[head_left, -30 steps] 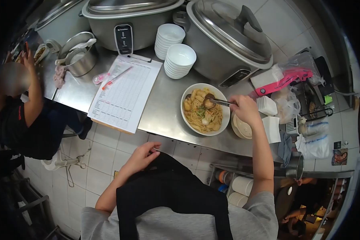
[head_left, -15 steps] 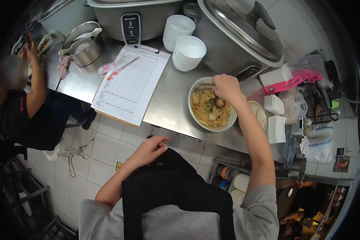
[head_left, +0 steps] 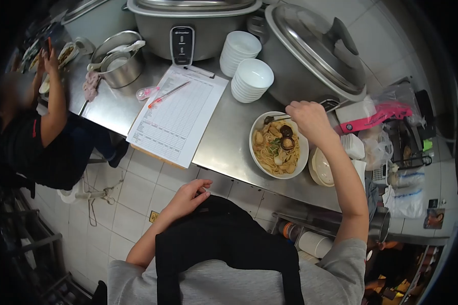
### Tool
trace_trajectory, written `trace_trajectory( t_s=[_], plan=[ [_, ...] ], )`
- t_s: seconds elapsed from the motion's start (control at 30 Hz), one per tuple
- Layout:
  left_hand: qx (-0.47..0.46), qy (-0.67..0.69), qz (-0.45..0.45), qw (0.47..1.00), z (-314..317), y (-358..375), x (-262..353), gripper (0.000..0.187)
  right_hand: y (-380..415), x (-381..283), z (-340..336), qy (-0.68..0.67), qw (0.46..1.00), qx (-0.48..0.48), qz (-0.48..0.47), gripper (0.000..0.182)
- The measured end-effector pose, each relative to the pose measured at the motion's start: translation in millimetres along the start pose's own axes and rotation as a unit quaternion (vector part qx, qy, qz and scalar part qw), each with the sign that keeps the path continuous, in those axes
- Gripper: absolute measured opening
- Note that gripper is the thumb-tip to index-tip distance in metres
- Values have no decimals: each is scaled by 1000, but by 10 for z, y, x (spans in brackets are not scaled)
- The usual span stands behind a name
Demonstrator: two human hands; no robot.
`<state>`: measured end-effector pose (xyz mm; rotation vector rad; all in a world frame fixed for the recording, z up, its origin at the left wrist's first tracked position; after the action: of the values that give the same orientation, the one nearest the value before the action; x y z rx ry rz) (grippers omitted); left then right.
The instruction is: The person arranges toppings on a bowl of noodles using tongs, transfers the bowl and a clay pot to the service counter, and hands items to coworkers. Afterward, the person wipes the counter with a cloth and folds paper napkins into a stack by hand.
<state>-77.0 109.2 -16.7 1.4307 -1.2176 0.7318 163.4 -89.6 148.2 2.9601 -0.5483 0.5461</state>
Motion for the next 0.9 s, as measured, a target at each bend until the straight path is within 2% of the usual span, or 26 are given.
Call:
trace_trajectory(
  t_s=[0.07, 0.13, 0.2, 0.27, 0.37, 0.53, 0.6, 0.63, 0.67, 0.73, 0.8, 0.87, 0.9],
  plan=[
    [-18, 6, -7, 1000, 46, -30, 87, 35, 149, 52, -50, -11, 999, 7, 32, 7],
    [-28, -10, 11, 999, 106, -98, 110, 35, 303, 101, -59, -17, 995, -68, 66, 8],
    [-45, -22, 26, 998, 199, -131, 143, 35, 392, 105, -9, -40, 994, -60, 79, 8],
    [-60, -21, 25, 998, 255, -185, 194, 35, 422, 80, 93, -53, 989, -103, 96, 8],
    [-76, -22, 29, 996, 333, -210, 207, 35, 533, 6, 148, -63, 986, -111, 103, 7],
    [-70, -28, 31, 997, 391, -191, 196, 34, 710, 57, 127, -58, 976, -161, 135, 8],
    [-69, -20, 24, 997, 385, -166, 198, 34, 738, 144, -12, -87, 971, -136, 176, 10],
    [-64, -20, 18, 998, 380, -145, 190, 35, 701, 195, -47, -108, 959, -168, 200, 13],
    [-59, -21, 12, 998, 367, -137, 182, 35, 646, 181, -16, -109, 960, -167, 197, 13],
    [-50, -13, 9, 999, 362, -106, 154, 35, 503, 79, 35, -107, 978, -90, 154, 12],
    [-43, -8, 8, 999, 364, -81, 146, 35, 266, -134, 128, -103, 980, -118, 122, 10],
    [-34, 10, 2, 999, 349, -53, 169, 35, 81, -361, 256, -73, 977, -196, 50, 8],
    [-32, 7, 4, 999, 330, -40, 175, 35, 40, -400, 310, -72, 977, -193, 51, 8]
  ],
)
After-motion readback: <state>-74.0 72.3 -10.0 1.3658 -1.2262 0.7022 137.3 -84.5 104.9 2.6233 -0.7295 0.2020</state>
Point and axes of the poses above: each hand's wrist, its own y-axis away from the middle knuckle, its own z-axis out of the palm, x = y × z, the point moved 4 cm from there along -y, towards the middle knuckle, and after that the axes turned 7 degrees about -z, right-handed, at the moved point
